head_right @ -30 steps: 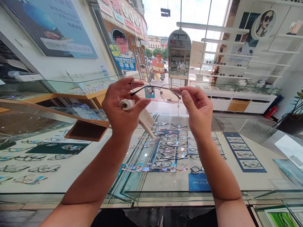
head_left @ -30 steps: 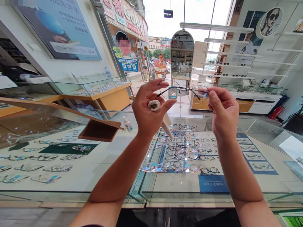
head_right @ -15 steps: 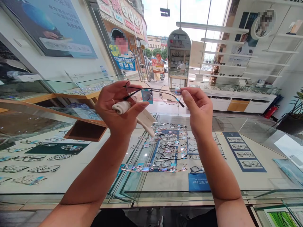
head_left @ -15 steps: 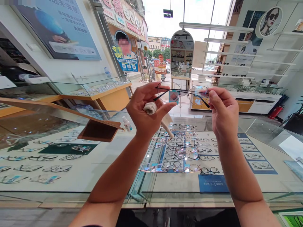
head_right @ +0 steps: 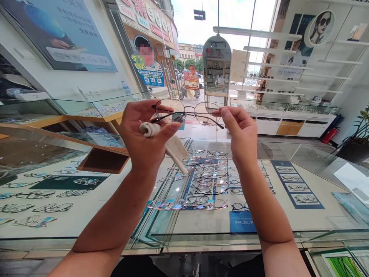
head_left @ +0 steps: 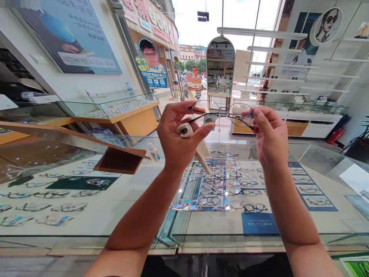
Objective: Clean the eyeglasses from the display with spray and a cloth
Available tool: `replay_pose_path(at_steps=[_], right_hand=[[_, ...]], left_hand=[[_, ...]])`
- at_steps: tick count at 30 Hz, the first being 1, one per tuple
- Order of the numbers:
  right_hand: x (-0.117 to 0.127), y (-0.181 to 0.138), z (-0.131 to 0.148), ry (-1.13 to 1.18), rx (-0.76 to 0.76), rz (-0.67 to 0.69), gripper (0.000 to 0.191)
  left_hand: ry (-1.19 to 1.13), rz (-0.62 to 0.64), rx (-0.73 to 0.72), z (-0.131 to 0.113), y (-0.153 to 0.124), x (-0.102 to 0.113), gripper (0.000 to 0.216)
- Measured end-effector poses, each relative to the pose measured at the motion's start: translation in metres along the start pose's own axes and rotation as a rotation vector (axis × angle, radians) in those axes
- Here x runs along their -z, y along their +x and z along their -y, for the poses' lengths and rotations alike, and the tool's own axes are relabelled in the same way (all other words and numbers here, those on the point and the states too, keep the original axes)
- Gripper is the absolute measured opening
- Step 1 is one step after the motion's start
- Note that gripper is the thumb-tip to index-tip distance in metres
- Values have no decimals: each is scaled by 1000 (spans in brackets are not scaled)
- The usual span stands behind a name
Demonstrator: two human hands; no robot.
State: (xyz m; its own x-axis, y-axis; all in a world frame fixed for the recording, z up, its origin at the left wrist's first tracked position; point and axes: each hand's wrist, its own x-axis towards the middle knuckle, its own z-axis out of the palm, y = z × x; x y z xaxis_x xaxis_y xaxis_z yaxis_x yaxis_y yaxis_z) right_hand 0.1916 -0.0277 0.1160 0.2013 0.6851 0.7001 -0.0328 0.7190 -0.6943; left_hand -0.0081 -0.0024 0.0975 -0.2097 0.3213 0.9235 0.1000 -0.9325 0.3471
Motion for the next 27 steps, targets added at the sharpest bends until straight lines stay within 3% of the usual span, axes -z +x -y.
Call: replay_pose_path(at_steps=[12, 16, 24, 27], right_hand=[[1, 6, -13, -52, -14, 28, 26], [0, 3, -7, -47, 10, 7, 20], [-3, -6, 5, -49, 75, -25, 24], [-3, -7, 5, -79, 96, -13, 25]], left_hand=[[18, -42, -12, -9, -1, -2, 45], [-62, -18, -29, -2, 2, -2, 46], [-180, 114, 208, 23, 7, 5, 54], [-182, 138, 216, 27, 8, 6, 57]])
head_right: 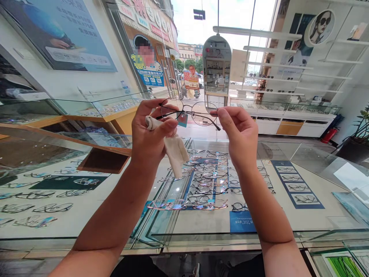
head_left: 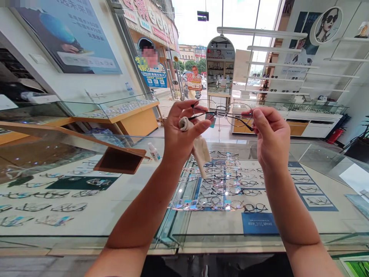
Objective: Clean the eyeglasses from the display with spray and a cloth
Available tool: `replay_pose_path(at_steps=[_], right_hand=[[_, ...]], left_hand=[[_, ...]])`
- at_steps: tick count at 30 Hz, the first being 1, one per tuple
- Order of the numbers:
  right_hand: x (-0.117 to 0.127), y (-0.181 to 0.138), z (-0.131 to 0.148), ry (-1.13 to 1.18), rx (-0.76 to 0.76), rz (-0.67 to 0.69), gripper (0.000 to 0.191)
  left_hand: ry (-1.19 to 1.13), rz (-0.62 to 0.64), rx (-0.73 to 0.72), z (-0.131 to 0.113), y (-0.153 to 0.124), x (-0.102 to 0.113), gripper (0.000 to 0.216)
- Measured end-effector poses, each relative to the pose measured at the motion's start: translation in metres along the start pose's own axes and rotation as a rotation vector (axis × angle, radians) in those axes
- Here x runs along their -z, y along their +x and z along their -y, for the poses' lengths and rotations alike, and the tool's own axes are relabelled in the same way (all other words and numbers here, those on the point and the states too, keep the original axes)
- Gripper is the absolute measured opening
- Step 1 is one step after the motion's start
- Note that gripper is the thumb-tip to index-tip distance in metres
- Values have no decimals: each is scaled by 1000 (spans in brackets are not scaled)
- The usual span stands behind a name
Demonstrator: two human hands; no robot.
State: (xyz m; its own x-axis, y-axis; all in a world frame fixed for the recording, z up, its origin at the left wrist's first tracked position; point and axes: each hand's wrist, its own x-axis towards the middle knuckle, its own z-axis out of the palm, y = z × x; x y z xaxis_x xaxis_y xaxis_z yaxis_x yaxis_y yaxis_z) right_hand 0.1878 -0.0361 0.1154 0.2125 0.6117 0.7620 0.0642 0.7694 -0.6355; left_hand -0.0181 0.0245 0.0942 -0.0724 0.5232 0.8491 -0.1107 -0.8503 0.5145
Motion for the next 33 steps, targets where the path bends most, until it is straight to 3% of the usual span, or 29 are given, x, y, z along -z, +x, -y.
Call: replay_pose_path(at_steps=[5, 9, 13, 19, 25, 33], right_hand=[[0, -2, 4, -22, 33, 27, 28], [3, -4, 7, 5, 86, 102, 32], [5, -3, 7, -120, 165, 263, 41], [2, -1, 1, -167, 256, 346, 39], [-1, -1, -4, -120, 351, 275, 24], [-3, -2, -4, -164, 400, 204, 14]], left_hand=[[-83, 41, 61, 4, 0, 1, 58], [-298, 120, 339, -5, -3, 1, 57], [-457, 317, 650, -24, -6, -2, 54], [-570, 441, 841, -36, -8, -14, 55], [-791, 398, 1124, -34, -9, -18, 34], [-873, 344, 1206, -32, -11, -22, 31]])
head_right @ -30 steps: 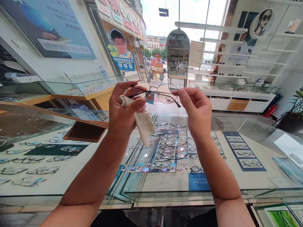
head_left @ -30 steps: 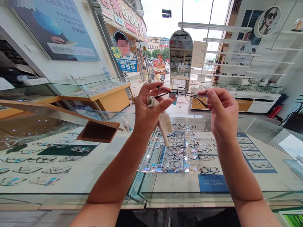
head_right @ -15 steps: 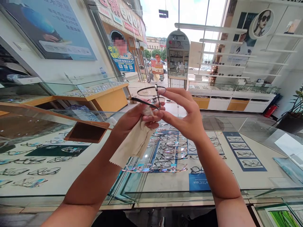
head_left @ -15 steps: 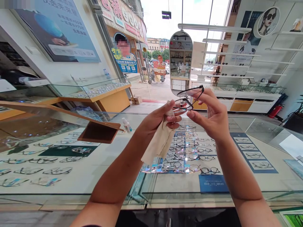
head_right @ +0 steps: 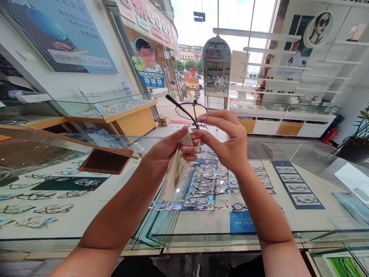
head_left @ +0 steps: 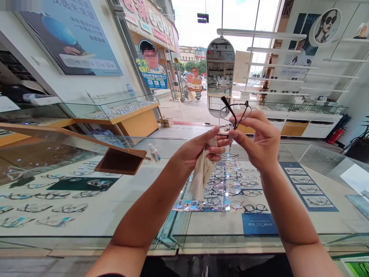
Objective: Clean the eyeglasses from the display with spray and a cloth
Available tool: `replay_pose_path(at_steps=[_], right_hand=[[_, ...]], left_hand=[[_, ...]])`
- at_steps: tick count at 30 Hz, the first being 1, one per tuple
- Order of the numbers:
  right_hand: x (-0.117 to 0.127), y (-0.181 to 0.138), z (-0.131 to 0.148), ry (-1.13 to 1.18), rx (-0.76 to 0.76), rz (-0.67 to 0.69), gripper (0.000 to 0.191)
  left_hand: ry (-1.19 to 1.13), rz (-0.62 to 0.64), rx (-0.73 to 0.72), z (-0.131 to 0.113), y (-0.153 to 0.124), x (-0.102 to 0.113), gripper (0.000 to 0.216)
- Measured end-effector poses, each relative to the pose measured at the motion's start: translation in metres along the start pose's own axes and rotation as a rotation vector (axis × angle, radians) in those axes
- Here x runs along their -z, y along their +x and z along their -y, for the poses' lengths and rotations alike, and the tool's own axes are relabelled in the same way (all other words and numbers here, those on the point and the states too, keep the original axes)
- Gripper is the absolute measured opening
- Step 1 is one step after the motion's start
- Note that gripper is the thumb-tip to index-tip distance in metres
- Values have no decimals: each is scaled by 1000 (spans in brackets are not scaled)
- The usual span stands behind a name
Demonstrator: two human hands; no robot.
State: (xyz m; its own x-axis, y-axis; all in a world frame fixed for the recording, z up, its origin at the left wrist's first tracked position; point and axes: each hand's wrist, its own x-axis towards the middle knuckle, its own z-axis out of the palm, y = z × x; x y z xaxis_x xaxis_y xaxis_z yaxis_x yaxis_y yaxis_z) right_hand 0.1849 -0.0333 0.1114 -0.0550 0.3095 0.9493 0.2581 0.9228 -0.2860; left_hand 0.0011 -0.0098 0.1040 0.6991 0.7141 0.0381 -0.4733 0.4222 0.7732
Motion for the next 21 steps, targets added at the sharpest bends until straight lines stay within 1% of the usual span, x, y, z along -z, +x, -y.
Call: replay_pose_path(at_steps=[4, 7, 12, 16, 18, 19, 21], right_hand=[[3, 1, -1, -24, -48, 101, 25], [5, 2, -2, -10, -73, 129, 30], [3, 2, -6, 140, -99, 121, 15], [3, 3, -8, 219, -172, 112, 13], [4, 4, -7, 213, -215, 96, 18], [5, 4, -7, 204, -233, 84, 20], [7, 4, -6, 188, -257, 70, 21]], left_hand=[[-2, -7, 12, -1, 1, 1, 38], [10, -13, 29, -3, 1, 2, 40], [105, 16, 59, -2, 2, 4, 38], [321, 53, 59, -2, -1, 2, 51], [473, 13, 8, -6, -5, 1, 56], [557, -38, -36, -10, -8, 1, 55], [735, -183, -133, -19, -13, 7, 46]])
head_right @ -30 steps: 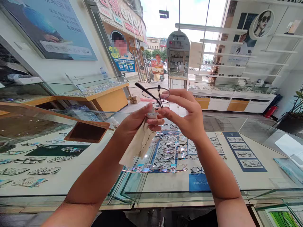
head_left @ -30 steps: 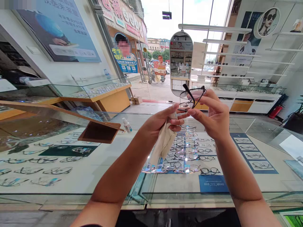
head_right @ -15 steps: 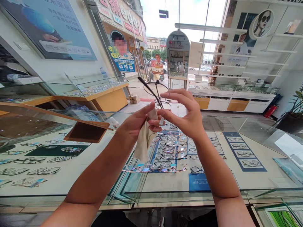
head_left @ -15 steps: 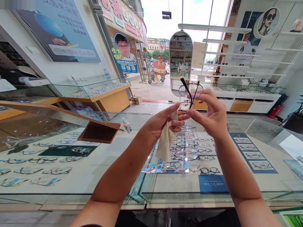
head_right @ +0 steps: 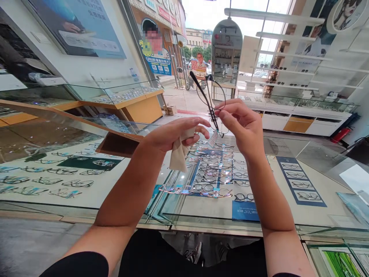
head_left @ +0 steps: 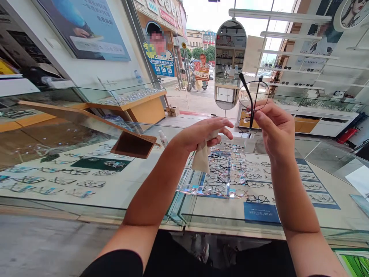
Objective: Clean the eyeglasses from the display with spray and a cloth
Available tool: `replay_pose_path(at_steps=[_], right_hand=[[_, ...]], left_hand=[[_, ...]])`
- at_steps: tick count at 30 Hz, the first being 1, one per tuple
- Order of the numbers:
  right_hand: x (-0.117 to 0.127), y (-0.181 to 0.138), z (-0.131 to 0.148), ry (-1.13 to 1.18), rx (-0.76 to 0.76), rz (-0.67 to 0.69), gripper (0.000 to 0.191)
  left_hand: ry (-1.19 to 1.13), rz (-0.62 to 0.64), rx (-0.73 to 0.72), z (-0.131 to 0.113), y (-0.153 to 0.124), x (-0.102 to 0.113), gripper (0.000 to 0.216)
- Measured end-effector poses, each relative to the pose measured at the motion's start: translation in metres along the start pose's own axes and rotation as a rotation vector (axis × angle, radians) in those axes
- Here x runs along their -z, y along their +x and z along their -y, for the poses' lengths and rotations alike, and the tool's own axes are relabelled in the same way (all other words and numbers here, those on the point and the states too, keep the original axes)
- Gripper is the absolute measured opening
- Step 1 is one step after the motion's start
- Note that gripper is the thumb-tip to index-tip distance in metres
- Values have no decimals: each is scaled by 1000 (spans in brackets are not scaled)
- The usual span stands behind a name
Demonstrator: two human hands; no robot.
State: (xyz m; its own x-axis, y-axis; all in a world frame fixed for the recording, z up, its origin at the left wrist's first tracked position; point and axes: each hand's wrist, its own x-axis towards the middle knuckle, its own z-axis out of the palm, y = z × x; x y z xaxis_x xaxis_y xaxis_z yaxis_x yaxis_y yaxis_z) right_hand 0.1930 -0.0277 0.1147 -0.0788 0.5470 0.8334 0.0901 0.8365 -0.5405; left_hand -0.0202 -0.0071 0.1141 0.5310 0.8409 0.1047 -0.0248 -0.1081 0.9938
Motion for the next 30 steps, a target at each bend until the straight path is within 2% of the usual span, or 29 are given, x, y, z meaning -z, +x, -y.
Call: replay_pose_path(at_steps=[3, 6, 10, 13, 16, 20, 25, 30], right_hand=[[0, -1, 1, -16, -36, 39, 19], [-4, -1, 3, -58, -115, 165, 16], [-21, -4, 0, -133, -193, 368, 12], [-43, -14, -9, -222, -266, 507, 10], [-71, -30, -21, -389, -305, 680, 11], [-101, -53, -36, -646, -302, 917, 17], [-115, -71, -46, -845, -177, 1011, 27], [-122, -82, -48, -861, -100, 1147, 30]], left_hand=[[231, -245, -73, 6, -2, 27, 25], [382, -477, -177, 32, -7, 60, 19], [481, -607, -115, 82, -18, 100, 24], [587, -692, -61, 108, -23, 118, 23], [706, -738, 7, 119, -24, 124, 21], [803, -733, 34, 122, -21, 123, 15], [863, -739, 47, 122, -21, 119, 11], [872, -741, 64, 120, -21, 116, 10]])
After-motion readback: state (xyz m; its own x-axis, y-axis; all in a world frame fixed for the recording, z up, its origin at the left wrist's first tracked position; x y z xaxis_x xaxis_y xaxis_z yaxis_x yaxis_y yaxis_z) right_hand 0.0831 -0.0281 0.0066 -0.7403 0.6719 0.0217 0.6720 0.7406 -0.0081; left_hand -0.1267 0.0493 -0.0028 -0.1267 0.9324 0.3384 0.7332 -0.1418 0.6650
